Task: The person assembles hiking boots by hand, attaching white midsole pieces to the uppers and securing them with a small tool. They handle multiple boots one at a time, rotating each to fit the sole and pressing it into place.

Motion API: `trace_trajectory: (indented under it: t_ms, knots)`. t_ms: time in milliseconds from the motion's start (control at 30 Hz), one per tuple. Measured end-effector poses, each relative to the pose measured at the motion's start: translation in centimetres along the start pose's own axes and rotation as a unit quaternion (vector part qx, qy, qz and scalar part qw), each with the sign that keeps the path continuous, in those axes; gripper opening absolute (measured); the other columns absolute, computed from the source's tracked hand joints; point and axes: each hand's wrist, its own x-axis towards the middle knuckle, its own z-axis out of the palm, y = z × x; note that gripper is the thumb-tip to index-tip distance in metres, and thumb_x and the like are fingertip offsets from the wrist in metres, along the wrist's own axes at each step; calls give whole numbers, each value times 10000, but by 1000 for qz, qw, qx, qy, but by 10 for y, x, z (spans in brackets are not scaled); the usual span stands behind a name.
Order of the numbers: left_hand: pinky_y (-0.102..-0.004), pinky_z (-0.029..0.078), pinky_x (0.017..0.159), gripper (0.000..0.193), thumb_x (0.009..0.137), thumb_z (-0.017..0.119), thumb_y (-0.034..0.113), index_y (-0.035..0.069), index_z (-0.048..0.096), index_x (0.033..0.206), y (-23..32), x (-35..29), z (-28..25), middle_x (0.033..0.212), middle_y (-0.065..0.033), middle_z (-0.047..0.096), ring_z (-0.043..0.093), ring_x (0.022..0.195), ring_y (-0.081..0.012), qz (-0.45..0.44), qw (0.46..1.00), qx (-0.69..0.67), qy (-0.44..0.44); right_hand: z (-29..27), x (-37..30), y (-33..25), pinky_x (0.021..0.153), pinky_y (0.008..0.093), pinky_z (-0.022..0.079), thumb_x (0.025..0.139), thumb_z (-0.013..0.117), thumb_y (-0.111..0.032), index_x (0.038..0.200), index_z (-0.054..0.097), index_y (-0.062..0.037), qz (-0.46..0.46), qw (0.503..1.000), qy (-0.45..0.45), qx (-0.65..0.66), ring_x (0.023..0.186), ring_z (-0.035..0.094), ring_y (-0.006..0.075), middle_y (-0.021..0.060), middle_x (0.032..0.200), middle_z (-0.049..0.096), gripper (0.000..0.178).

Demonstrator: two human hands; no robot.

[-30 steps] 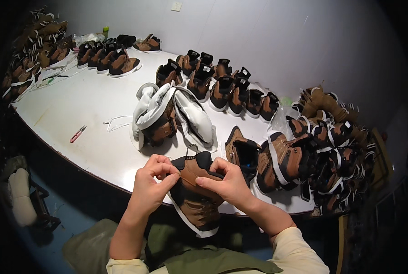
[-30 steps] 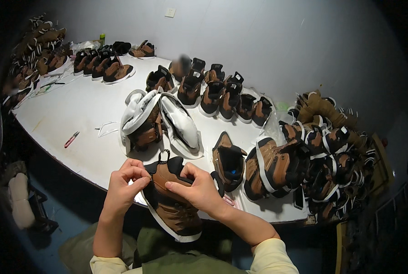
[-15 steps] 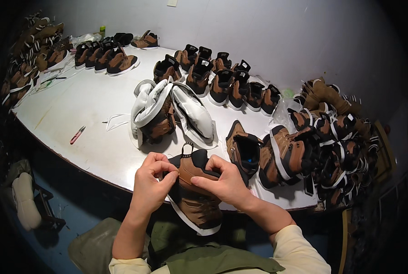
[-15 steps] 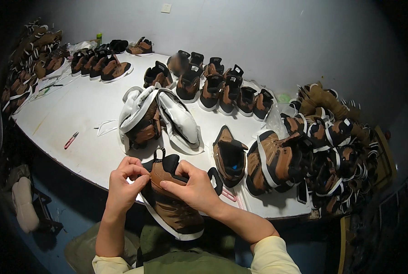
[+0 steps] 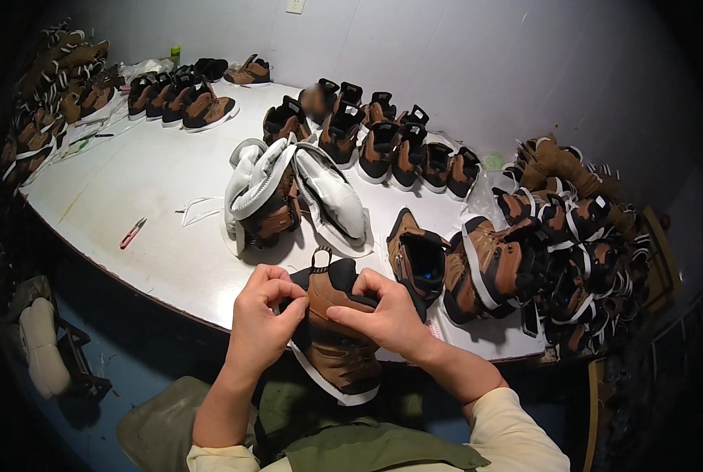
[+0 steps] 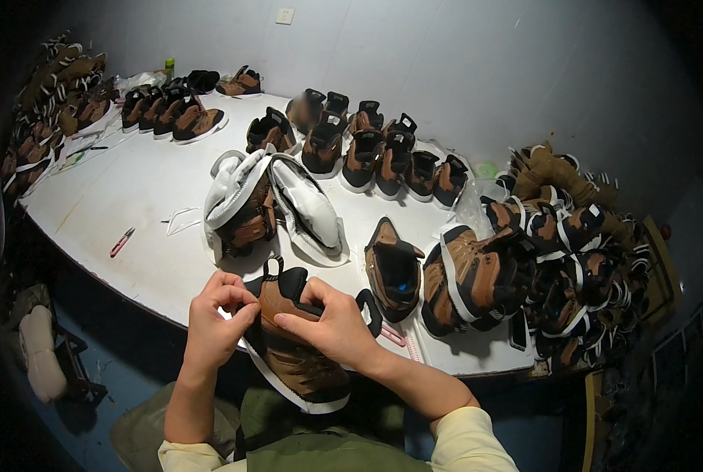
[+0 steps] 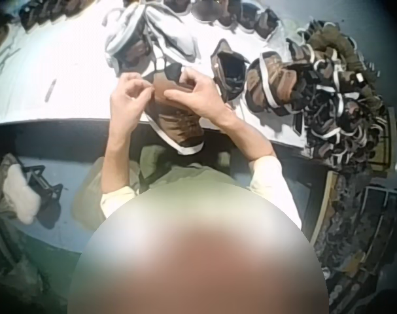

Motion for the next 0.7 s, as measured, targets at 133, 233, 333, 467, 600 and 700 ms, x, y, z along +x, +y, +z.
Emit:
trace_trajectory:
  t_ms: [133, 233, 333, 467, 600, 700]
  knots:
    - [-233, 397, 587, 99, 726, 712, 10, -17, 651, 799, -3, -3, 1, 881, -41, 528, 467, 665, -100, 18, 1000, 1, 7, 0, -2, -1, 605, 247, 421, 780, 792, -245, 794, 530, 8, 2, 1000, -8, 5, 684, 469, 68, 32, 702, 548, 364]
    - [-236, 398, 593, 192, 707, 732, 8, -6, 631, 870, -2, -6, 1, 915, -50, 523, 471, 675, -105, 35, 999, 12, 33, 0, -4, -4, 612, 242, 423, 780, 795, -226, 798, 536, 6, -2, 1000, -13, 13, 693, 474, 64, 22, 711, 554, 348]
    - [-225, 404, 690, 335, 708, 725, 52, 11, 598, 1014, -1, -8, -2, 992, -48, 529, 506, 804, -110, 26, 998, 54, 19, -3, -6, -7, 617, 233, 419, 782, 797, -204, 796, 535, -2, 4, 999, -21, 48, 700, 473, 57, 4, 723, 554, 332]
    - [-262, 414, 860, 499, 713, 728, 101, 17, 532, 1164, -2, -5, -1, 1123, -75, 520, 516, 991, -156, 95, 990, 97, 41, -7, -8, -3, 604, 205, 366, 767, 820, -169, 760, 506, -54, 15, 998, -34, 58, 705, 436, 30, -51, 750, 503, 334]
    - [-306, 370, 1004, 576, 722, 710, 71, 0, 484, 1247, -10, -3, -4, 1257, -115, 470, 463, 1171, -205, 17, 998, -45, -41, -8, -10, -9, 594, 206, 353, 762, 825, -168, 758, 501, -58, 12, 996, -40, 76, 696, 427, 31, -55, 743, 488, 341]
    - [-320, 354, 1038, 566, 739, 683, 50, -15, 474, 1261, -16, -5, 0, 1290, -128, 455, 446, 1217, -218, -49, 984, -161, -60, -7, -10, -8, 587, 207, 342, 760, 826, -165, 756, 497, -61, 4, 996, -42, 74, 689, 419, 29, -58, 740, 483, 345]
